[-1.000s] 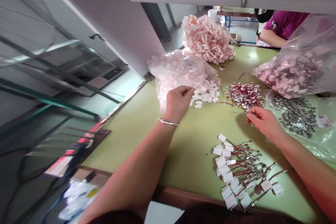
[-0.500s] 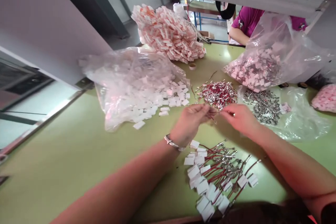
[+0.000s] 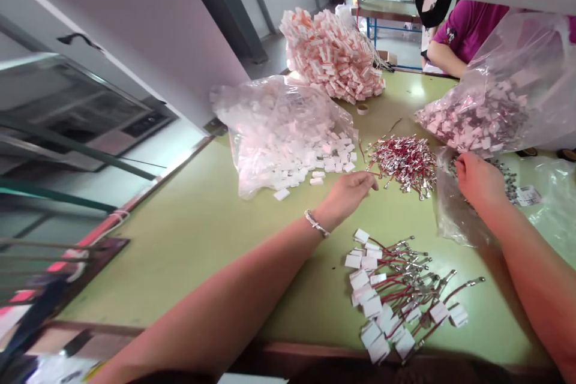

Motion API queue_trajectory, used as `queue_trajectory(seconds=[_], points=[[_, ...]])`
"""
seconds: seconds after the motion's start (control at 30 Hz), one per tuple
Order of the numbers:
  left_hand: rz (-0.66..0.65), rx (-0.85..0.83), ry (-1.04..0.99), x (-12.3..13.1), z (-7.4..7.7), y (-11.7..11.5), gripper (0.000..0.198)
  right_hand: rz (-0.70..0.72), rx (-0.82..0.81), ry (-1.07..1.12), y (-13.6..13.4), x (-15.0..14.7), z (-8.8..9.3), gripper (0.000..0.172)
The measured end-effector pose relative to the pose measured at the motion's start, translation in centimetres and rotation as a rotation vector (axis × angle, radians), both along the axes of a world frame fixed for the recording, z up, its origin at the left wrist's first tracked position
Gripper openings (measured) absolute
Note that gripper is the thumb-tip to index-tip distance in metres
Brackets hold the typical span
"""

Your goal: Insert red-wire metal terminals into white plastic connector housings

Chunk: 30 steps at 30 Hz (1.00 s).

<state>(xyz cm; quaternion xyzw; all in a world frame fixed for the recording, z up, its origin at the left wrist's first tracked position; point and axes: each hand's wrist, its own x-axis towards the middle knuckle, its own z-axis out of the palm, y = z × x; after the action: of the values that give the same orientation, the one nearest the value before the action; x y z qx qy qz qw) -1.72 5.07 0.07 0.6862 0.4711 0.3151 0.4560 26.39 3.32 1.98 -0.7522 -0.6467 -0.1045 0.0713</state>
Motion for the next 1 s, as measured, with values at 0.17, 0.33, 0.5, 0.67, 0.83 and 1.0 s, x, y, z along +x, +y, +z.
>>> queue_trajectory(seconds=[0.17,0.33,0.5,0.67,0.83,1.0], points=[[-0.227,0.034,0.035,0.9,-0.3,-1.4,0.029,0.451,-0.010,0.663,-2.7,-5.8,0.3,0.017],[-0.281,0.054,0.040,1.3,-0.3,-2.0,0.030,0.454,-0.068,1.074,-3.9,-9.3,-0.8,0.015],[-0.315,0.025,-0.015,1.3,-0.4,-2.0,0.028,0.359,-0.212,1.218,-3.7,-9.0,-1.1,0.019],[-0.318,0.024,0.036,1.2,-0.4,-1.9,0.029,0.344,-0.220,1.213,-3.7,-8.8,-1.1,0.019],[-0.347,0.056,0.079,1.0,0.0,-1.7,0.027,0.399,-0.218,1.174,-3.6,-8.8,-0.9,0.020],[-0.386,0.042,0.116,1.0,-0.1,-1.7,0.026,0.345,-0.275,1.284,-3.6,-8.8,-0.9,0.022]])
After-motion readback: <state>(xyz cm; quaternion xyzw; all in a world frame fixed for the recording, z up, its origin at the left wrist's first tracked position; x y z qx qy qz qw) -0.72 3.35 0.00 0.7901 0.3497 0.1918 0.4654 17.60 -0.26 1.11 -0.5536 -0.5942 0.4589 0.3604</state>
